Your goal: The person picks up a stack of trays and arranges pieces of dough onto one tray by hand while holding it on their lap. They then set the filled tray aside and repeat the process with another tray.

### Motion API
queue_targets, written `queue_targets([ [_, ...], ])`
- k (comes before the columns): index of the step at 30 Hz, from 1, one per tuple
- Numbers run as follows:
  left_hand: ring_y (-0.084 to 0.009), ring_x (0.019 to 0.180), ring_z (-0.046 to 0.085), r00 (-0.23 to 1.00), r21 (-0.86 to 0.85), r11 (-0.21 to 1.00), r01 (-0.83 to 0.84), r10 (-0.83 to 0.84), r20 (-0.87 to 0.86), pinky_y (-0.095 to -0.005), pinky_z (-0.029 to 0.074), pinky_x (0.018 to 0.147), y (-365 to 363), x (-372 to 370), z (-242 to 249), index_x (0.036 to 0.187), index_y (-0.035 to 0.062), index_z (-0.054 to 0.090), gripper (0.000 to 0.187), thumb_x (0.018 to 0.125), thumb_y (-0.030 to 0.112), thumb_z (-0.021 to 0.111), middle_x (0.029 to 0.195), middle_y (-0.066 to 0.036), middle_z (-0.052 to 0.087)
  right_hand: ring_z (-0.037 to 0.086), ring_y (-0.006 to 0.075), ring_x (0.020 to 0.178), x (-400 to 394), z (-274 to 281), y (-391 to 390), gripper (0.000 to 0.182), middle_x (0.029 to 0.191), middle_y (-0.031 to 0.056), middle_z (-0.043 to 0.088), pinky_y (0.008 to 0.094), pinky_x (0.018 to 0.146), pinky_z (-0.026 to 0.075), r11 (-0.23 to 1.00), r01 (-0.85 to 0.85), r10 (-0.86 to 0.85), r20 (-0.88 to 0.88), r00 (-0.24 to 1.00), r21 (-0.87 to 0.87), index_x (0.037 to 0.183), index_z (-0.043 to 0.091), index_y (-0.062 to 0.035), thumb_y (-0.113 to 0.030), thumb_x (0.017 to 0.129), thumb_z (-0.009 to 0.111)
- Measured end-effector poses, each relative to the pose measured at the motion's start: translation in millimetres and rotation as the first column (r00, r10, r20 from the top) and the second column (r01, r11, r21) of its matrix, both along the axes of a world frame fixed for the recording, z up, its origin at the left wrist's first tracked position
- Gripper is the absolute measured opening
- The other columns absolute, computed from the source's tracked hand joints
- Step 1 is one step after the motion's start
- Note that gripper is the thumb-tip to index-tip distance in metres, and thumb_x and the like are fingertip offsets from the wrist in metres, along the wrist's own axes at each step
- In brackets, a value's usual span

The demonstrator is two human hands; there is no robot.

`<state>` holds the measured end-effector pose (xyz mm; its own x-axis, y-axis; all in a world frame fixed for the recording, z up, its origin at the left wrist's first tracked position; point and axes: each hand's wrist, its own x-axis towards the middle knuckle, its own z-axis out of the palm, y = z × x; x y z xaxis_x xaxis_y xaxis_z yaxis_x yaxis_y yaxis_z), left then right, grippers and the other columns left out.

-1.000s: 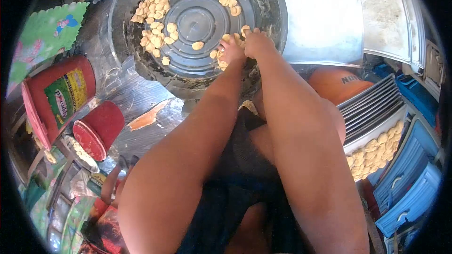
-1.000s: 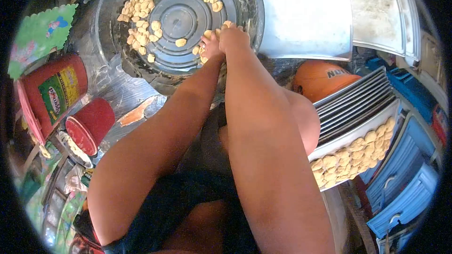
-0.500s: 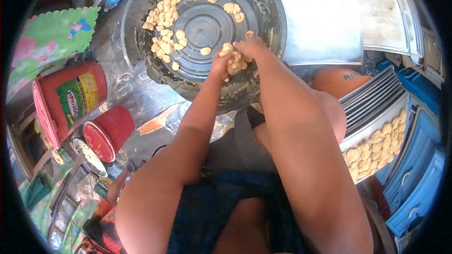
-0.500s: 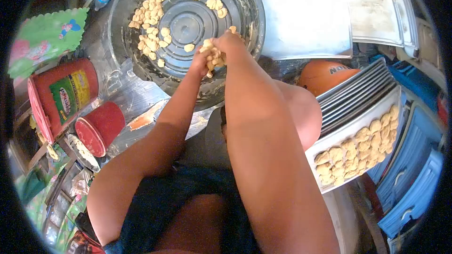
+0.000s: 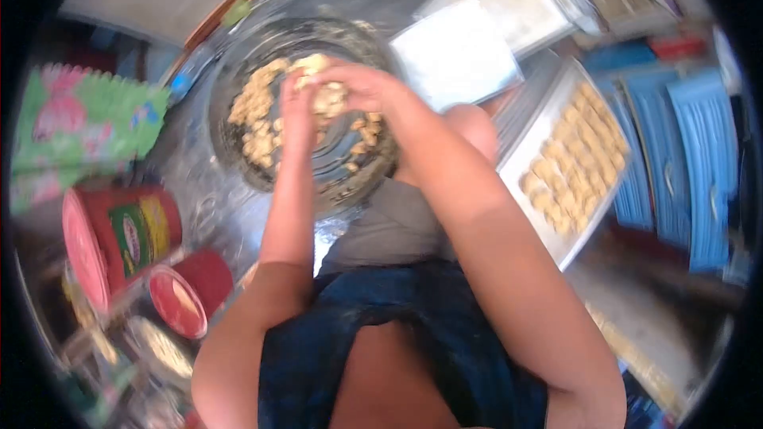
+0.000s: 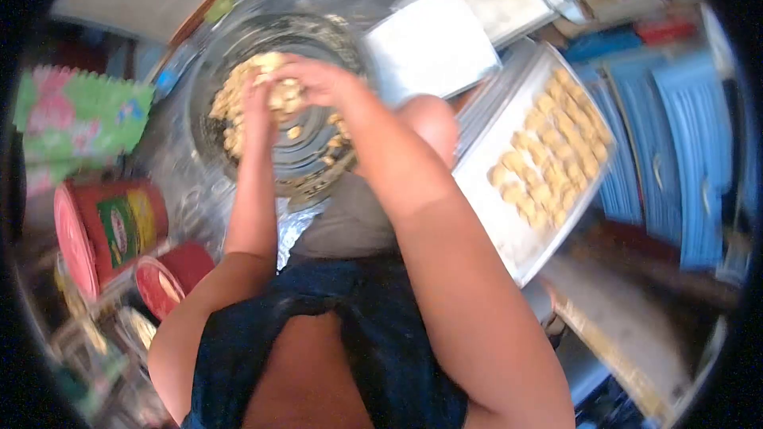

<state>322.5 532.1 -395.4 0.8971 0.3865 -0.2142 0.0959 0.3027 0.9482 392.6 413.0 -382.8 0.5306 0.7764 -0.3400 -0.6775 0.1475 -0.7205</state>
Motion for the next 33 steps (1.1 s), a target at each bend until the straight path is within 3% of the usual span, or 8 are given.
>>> queue_targets([
  [3,-0.0169,0.089,0.058,0.991,-0.077,0.99,0.115,-0.109,0.079,-0.0284,0.049,0.073,-26,-5,43,0.117,0.0024,0.047,0.031,0.09,0.015,0.053,0.104,-0.011,0.056,0.055,0.0222,0.105,-41,33,-18,0.047,0.117,0.0104,0.053,0.0408,0.08,0.052,0.949,0.317,-0.317,0.005,0.949,0.005,0.126,0.042,-0.0107,-0.026,0.086,0.06],
  [5,-0.0173,0.088,0.058,0.957,-0.095,0.978,0.187,-0.16,0.241,-0.0277,0.049,0.073,-51,-14,57,0.113,0.0003,0.047,0.029,0.091,0.018,0.052,0.103,-0.013,0.056,0.053,0.0187,0.103,-74,50,-26,0.045,0.119,0.0092,0.051,0.0311,0.087,0.046,0.726,0.687,-0.599,0.516,0.612,0.028,0.124,0.045,-0.0059,-0.029,0.088,0.058],
  [11,-0.0191,0.104,0.049,0.803,0.363,0.89,0.276,-0.421,0.421,-0.0312,0.041,0.09,-168,-78,78,0.115,0.0005,0.045,0.032,0.093,0.023,0.049,0.113,-0.012,0.05,0.054,0.0153,0.097,-167,91,-111,0.039,0.109,0.0085,0.056,0.0272,0.085,0.045,0.286,0.927,-0.945,0.235,0.23,0.244,0.119,0.048,-0.0015,-0.024,0.089,0.059],
  [20,-0.0238,0.111,0.042,0.434,0.41,0.711,0.571,-0.685,0.585,-0.0343,0.033,0.099,-268,-149,3,0.121,0.0006,0.034,0.04,0.091,0.021,0.049,0.123,-0.017,0.039,0.047,0.0188,0.108,-269,19,-203,0.029,0.113,0.0115,0.053,0.0305,0.094,0.038,-0.18,0.979,-0.636,0.747,-0.192,0.098,0.117,0.048,0.0003,-0.016,0.093,0.048],
  [22,-0.0262,0.111,0.043,0.441,0.478,0.647,0.594,-0.759,0.479,-0.0347,0.033,0.098,-266,-157,2,0.119,-0.0003,0.034,0.038,0.089,0.018,0.049,0.123,-0.02,0.039,0.045,0.0246,0.112,-278,-11,-216,0.03,0.117,0.0143,0.051,0.0362,0.098,0.033,-0.189,0.978,-0.623,0.759,-0.188,0.087,0.117,0.048,0.0007,-0.014,0.091,0.049],
  [25,-0.0373,0.107,0.045,0.568,0.459,0.635,0.622,-0.769,0.293,-0.0414,0.035,0.095,-271,-154,-11,0.123,-0.0043,0.035,0.047,0.084,0.015,0.051,0.116,-0.025,0.043,0.043,0.0352,0.113,-280,-27,-224,0.036,0.118,0.0173,0.049,0.0447,0.099,0.028,-0.254,0.966,-0.072,0.997,0.033,-0.051,0.115,0.05,-0.0003,-0.018,0.084,0.056],
  [30,-0.0373,0.111,0.041,0.546,0.62,0.647,0.443,-0.744,0.387,-0.0423,0.032,0.098,-271,-145,-12,0.118,-0.0031,0.044,0.042,0.082,0.015,0.053,0.114,-0.024,0.045,0.049,0.0285,0.102,-288,-24,-246,0.03,0.109,0.0159,0.055,0.0401,0.093,0.035,-0.452,0.892,-0.039,0.999,0.0,-0.018,0.105,0.058,-0.0013,-0.02,0.082,0.061],
  [33,-0.0379,0.109,0.042,0.502,0.723,0.584,0.369,-0.78,0.374,-0.0427,0.032,0.098,-270,-148,-13,0.114,-0.0013,0.047,0.039,0.081,0.016,0.056,0.114,-0.023,0.045,0.053,0.0149,0.08,-298,-11,-276,0.027,0.094,0.0093,0.058,0.0266,0.074,0.044,-0.449,0.893,-0.478,0.832,-0.28,0.043,0.104,0.056,0.0027,-0.013,0.083,0.063],
])
